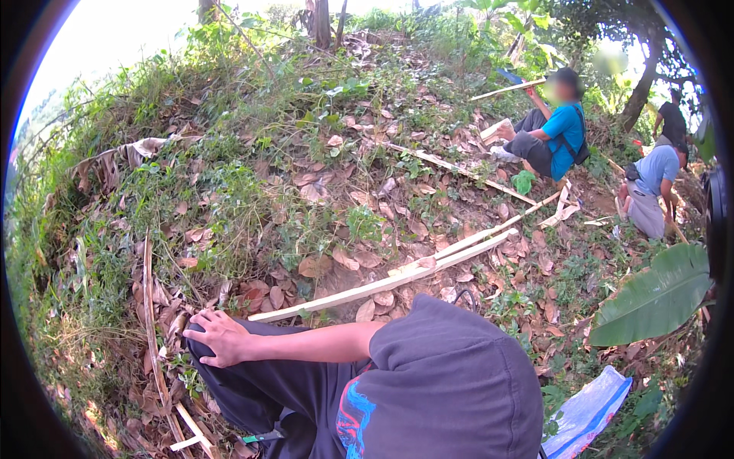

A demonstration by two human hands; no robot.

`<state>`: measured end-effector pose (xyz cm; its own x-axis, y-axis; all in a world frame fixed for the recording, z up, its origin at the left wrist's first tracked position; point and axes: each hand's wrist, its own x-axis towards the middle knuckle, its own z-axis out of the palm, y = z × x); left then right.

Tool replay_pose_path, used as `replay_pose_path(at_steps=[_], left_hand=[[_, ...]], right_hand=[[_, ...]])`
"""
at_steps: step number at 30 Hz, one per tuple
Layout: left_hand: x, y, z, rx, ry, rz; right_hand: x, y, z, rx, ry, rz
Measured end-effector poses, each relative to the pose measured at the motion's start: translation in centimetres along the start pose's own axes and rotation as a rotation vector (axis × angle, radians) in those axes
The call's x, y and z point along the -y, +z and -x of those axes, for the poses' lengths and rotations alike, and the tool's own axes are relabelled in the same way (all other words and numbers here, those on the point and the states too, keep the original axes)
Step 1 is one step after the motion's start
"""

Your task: The person sits on the ground and uses a small axe to split and shape thin wooden sticks. They repeatedly strike the wood to create notches and refine the pieces, occasionally adjusting the wood's position on the ground.

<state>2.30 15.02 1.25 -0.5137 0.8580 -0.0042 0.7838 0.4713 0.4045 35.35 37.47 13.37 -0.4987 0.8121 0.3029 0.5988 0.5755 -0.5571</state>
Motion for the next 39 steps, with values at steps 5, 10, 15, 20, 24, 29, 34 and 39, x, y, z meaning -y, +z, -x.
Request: replay_pose_path(at_steps=[5, 10, 15, 20, 24, 29, 34, 39], left_hand=[[0.1, -0.6, -0.8, 0.014, -0.005, -0.012], [0.8, -1.2, -0.8, 0.011, -0.019, -0.020], [0.8, -1.5, -1.1, 0.011, -0.015, -0.021], [1.0, -1.9, -1.2, 0.000, -0.007, -0.025], [1.5, -2.3, -1.2, -0.008, -0.004, -0.034], [1.2, -2.6, -1.4, -0.017, 0.014, -0.038], [2.1, -2.9, -1.6, -0.041, 0.033, -0.028], [11.6, -9.8, 1.9, -0.173, -0.066, -0.112]], right_hand=[[-0.3, 0.3, -0.1, -0.008, 0.021, -0.001], [0.2, 0.2, -0.3, 0.009, 0.013, 0.006], [0.0, 0.0, -0.1, 0.009, 0.022, 0.028], [-0.1, 0.1, -0.4, 0.005, 0.012, 0.025], [0.1, 0.1, -0.1, -0.009, -0.009, 0.025], [-0.2, -0.5, 0.7, -0.044, -0.006, 0.026], [-0.2, -0.5, 0.7, -0.034, 0.003, 0.041], [-0.9, -0.1, -0.9, -0.081, -0.161, -0.036]])
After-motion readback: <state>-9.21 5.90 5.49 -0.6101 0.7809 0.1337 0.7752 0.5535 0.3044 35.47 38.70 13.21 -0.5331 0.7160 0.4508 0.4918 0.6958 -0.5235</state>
